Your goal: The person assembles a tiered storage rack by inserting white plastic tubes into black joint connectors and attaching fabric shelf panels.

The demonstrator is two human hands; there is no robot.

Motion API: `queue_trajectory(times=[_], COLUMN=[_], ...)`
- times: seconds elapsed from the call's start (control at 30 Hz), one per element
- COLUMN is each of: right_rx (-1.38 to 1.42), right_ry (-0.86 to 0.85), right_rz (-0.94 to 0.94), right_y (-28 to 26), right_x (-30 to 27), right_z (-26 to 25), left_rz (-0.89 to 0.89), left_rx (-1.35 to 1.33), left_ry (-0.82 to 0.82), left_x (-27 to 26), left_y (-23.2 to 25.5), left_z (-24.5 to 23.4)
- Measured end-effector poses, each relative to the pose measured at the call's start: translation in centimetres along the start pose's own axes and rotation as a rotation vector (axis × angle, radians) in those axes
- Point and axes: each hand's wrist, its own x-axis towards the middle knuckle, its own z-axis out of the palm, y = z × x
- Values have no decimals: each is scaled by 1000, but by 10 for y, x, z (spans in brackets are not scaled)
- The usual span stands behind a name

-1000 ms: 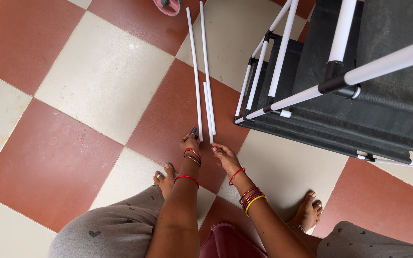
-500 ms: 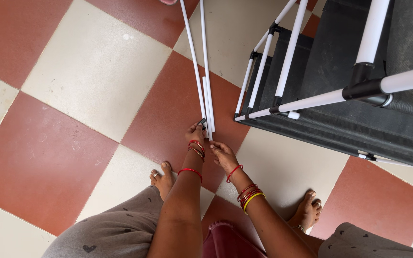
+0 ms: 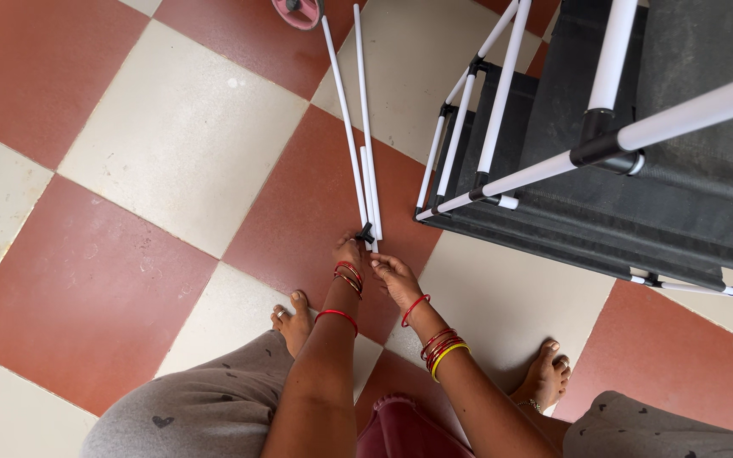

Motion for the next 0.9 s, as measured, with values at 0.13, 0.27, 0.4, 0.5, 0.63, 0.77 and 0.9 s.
queue_trajectory(times=[0.13, 0.27, 0.4, 0.5, 0.63, 0.77, 0.9], right_rx=[4, 44, 200, 265, 310, 356, 415], right_ry=[8, 29, 62, 108, 197, 242, 262], right_rz=[-24, -58, -173, -257, -383, -501, -615], right_y=[-3, -19, -43, -68, -99, -122, -145], right_x=[-15, -34, -53, -76, -110, -136, -162], right_z=[0, 0, 1, 3, 4, 1, -2], left_rz=[53, 248, 323, 437, 504, 559, 655], left_rx=[28, -38, 35, -22, -69, -41, 14], left_ry=[69, 62, 97, 4, -121, -254, -367], left_x=[-18, -55, -107, -150, -201, -252, -299], left_y=[0, 9, 29, 50, 73, 100, 122], left_z=[-2, 7, 25, 41, 59, 77, 89])
